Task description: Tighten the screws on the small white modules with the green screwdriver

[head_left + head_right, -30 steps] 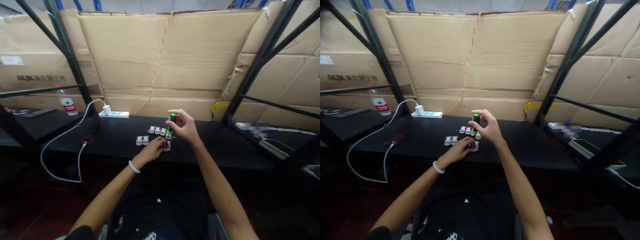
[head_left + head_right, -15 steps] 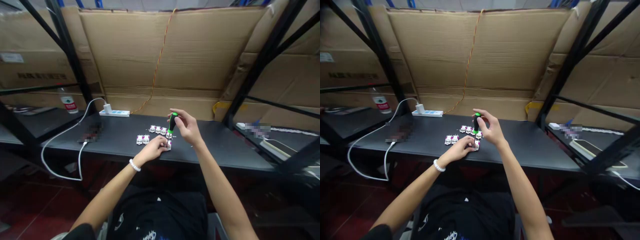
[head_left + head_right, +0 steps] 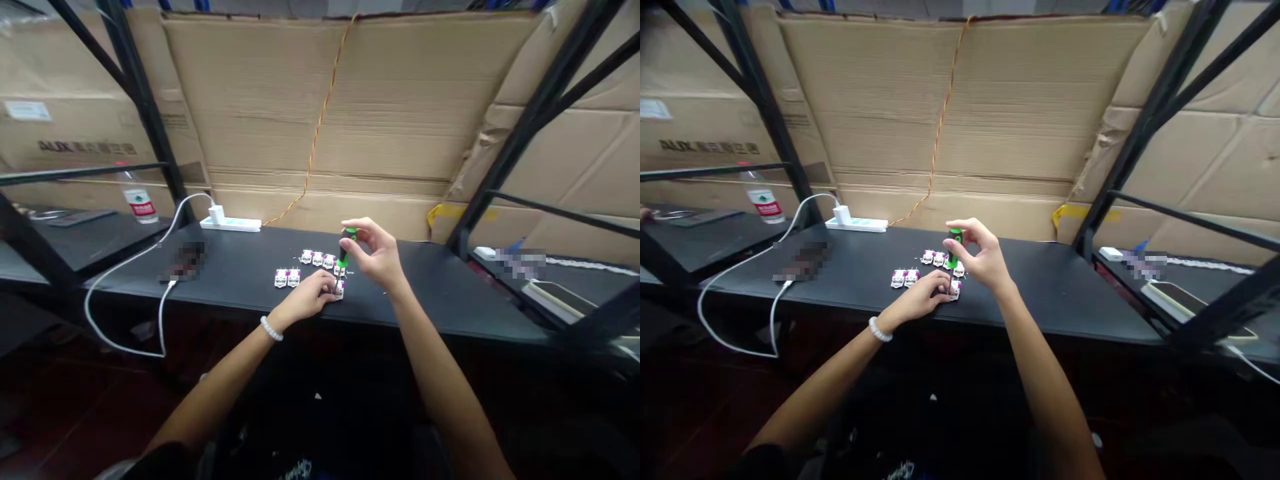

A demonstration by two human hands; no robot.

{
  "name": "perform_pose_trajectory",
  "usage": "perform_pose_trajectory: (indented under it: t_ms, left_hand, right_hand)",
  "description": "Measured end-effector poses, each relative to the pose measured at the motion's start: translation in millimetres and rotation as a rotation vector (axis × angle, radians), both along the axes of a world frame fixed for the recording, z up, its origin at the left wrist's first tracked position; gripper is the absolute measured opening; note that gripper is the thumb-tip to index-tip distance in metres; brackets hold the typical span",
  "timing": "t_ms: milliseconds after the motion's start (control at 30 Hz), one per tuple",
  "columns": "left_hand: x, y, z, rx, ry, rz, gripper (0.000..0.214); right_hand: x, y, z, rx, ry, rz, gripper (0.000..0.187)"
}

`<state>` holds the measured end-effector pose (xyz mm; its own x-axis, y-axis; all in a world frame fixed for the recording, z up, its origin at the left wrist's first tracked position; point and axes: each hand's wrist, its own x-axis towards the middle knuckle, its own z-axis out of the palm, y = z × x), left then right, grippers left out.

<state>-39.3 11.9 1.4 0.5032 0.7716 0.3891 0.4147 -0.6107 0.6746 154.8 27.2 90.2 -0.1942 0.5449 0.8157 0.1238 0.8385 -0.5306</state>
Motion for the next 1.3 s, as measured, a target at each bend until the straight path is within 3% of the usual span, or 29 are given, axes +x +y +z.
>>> perform_pose_trajectory:
  t_ms: [200,467,700,967,1167,1300]
  left_hand:
    - [2,-9,6.4,0.011,0.028,0.039,0.002]
    - [19,-21,6.5,0.098,0.075,0.228,0.015]
    - [15,-16,6.3,0.050,0.052,0.182,0.012]
    - [14,-14,3.9,0.035,0.023,0.164,0.014]
    - [15,-16,6.6,0.018,0.025,0.160,0.011]
    - [15,-16,6.0,0.046,0.028,0.157,0.012]
  right_hand:
    - [5,-3,-3.6,-0.038,-0.028,0.096,0.034]
    - [6,-6,-4.6,-0.071,-0.024,0.094,0.037]
    - [8,-8,-0.3,-0.120,-0.047,0.172,0.039]
    - [1,-6,7.2,0.102,-0.151,-0.143,0.041]
    - [-3,-2,2.3,-0.034,-0.061,0.050,0.044]
    - [-4,-1,6.1,0.071,-0.056,-0.206,0.033]
